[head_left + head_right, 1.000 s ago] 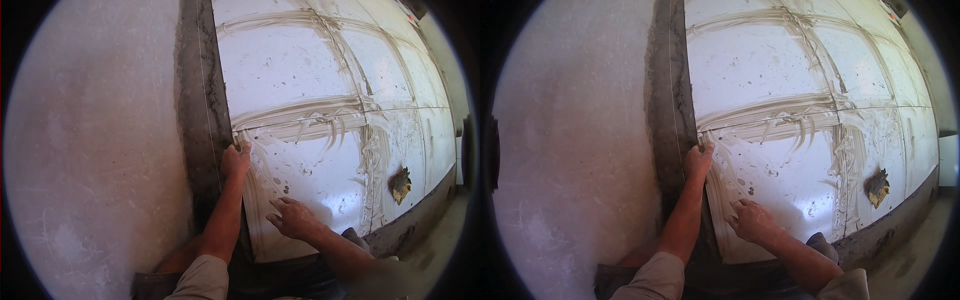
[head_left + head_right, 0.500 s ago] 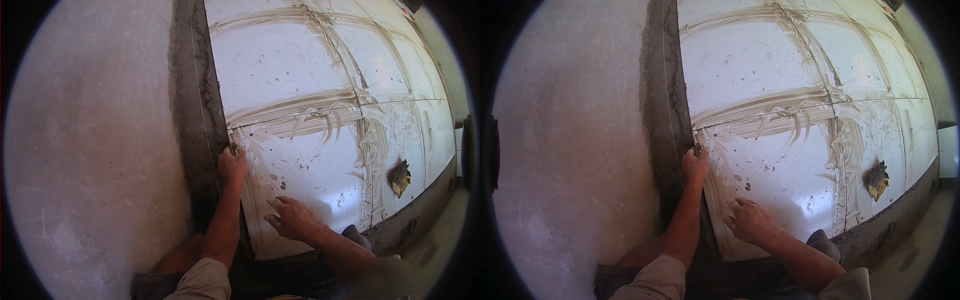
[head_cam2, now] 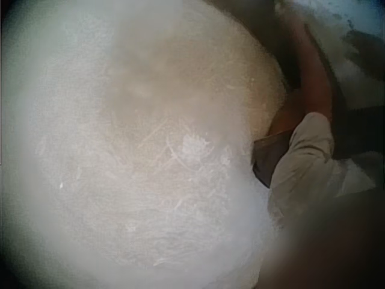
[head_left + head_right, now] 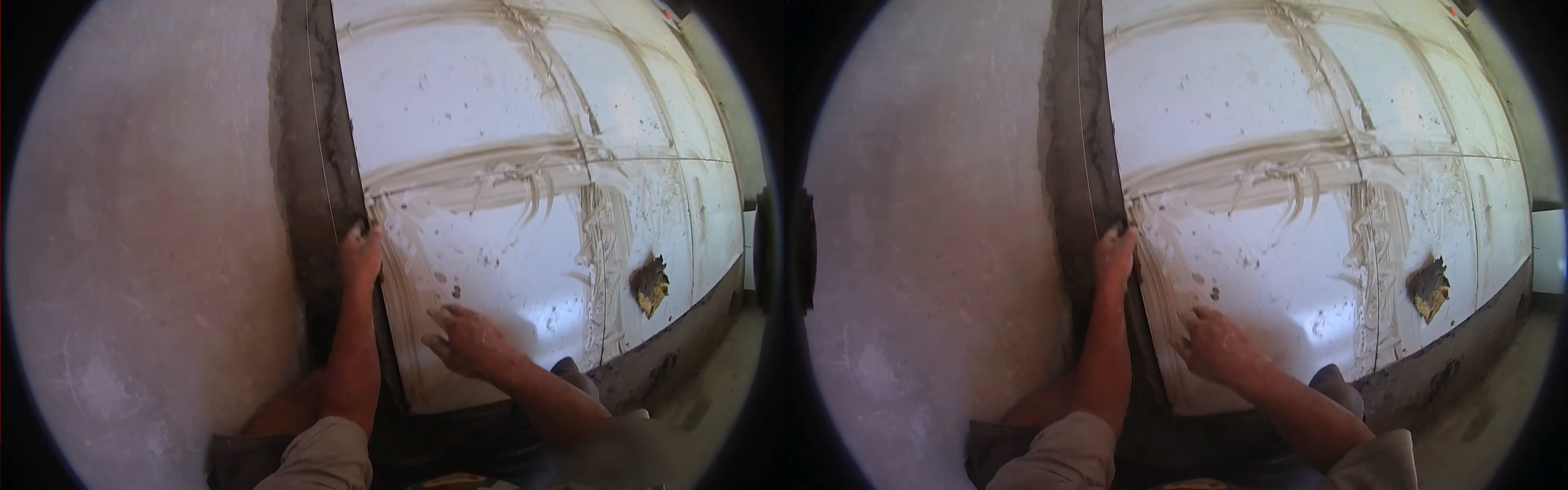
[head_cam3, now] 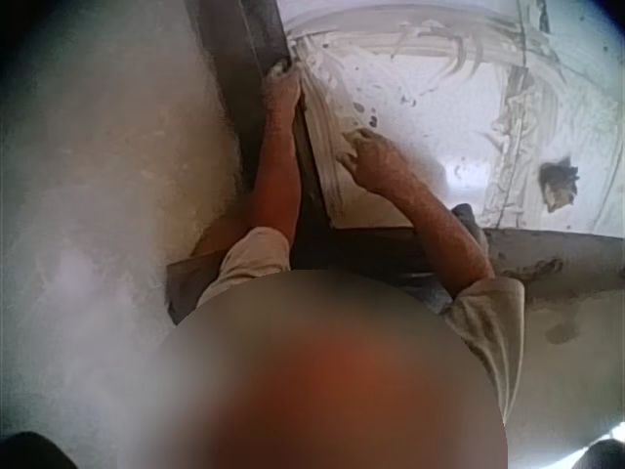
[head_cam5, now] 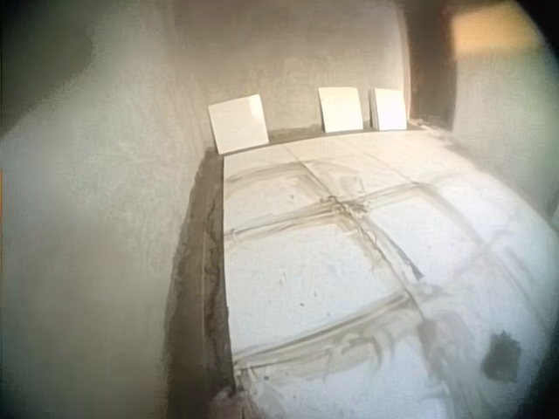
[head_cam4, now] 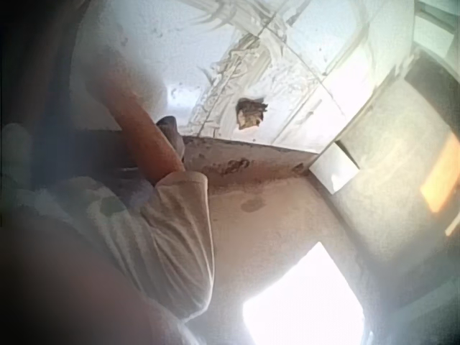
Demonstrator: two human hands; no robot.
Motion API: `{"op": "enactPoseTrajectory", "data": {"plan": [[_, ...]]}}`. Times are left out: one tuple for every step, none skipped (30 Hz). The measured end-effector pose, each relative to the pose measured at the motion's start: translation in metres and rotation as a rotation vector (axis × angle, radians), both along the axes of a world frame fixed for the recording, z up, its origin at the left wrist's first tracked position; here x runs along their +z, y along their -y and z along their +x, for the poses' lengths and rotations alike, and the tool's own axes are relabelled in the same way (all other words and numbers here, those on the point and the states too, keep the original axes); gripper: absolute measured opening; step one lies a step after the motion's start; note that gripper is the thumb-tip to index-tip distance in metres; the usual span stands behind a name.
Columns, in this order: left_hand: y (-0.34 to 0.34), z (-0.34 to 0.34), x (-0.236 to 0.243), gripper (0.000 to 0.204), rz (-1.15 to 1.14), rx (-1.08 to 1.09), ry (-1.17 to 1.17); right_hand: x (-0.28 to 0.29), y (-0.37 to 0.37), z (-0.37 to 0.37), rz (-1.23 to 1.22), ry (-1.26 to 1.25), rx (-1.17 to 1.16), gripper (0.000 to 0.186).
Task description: Installing tiles on a floor using mortar and leveling strings.
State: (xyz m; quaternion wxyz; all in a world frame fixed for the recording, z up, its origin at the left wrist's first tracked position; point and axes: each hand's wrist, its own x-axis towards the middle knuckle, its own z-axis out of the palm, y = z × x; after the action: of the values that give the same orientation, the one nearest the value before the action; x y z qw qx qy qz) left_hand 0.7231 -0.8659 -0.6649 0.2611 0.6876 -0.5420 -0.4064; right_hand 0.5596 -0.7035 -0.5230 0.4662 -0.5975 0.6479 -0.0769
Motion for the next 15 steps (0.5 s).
{"op": "enactPoseTrajectory", "data": {"plan": [[-0.004,-0.009,0.016,0.053,0.028,0.025,-0.055,-0.003,-0.007,-0.006,-0.045,-0.018,0.008,0.049],[0.0,-0.008,0.041,0.052,0.044,0.063,-0.085,0.005,-0.008,-0.005,-0.013,0.01,0.017,0.049],[0.005,0.006,0.042,0.052,0.058,0.081,-0.048,0.014,0.0,-0.005,-0.004,0.022,-0.021,0.045],[0.012,0.017,0.041,0.049,-0.01,0.111,-0.063,0.021,0.006,-0.007,-0.001,0.02,-0.063,0.041],[0.012,0.029,0.042,0.046,-0.081,0.138,-0.077,0.026,0.006,-0.007,0.007,0.042,-0.052,0.041],[0.01,0.033,0.042,0.046,-0.08,0.14,-0.071,0.028,0.007,-0.01,0.007,0.045,-0.058,0.04],[0.008,0.037,0.043,0.043,-0.015,0.171,-0.123,0.029,0.006,-0.013,0.004,0.048,-0.064,0.04],[0.007,0.039,0.045,0.04,0.048,0.201,-0.175,0.029,0.003,-0.013,0.001,0.055,-0.063,0.04],[0.005,0.039,0.04,0.04,0.038,0.2,-0.176,0.025,0.0,-0.014,-0.021,0.056,-0.06,0.041],[0.0,0.04,0.036,0.038,0.049,0.198,-0.093,0.024,-0.004,-0.015,-0.048,0.056,-0.058,0.041],[-0.004,0.042,0.033,0.035,0.057,0.196,-0.01,0.024,-0.008,-0.015,-0.064,0.054,-0.061,0.041],[-0.013,0.032,0.029,0.036,0.093,0.157,-0.006,0.02,-0.013,-0.018,-0.083,0.046,-0.059,0.042],[-0.023,0.02,0.027,0.037,0.119,0.117,-0.006,0.02,-0.016,-0.023,-0.111,0.034,-0.056,0.042],[-0.027,0.026,0.016,0.038,-0.009,0.13,0.1,0.025,-0.012,-0.021,-0.151,0.039,-0.053,0.042],[-0.028,0.033,0.011,0.039,-0.131,0.147,0.211,0.032,-0.009,-0.018,-0.128,0.054,-0.052,0.042]]}}
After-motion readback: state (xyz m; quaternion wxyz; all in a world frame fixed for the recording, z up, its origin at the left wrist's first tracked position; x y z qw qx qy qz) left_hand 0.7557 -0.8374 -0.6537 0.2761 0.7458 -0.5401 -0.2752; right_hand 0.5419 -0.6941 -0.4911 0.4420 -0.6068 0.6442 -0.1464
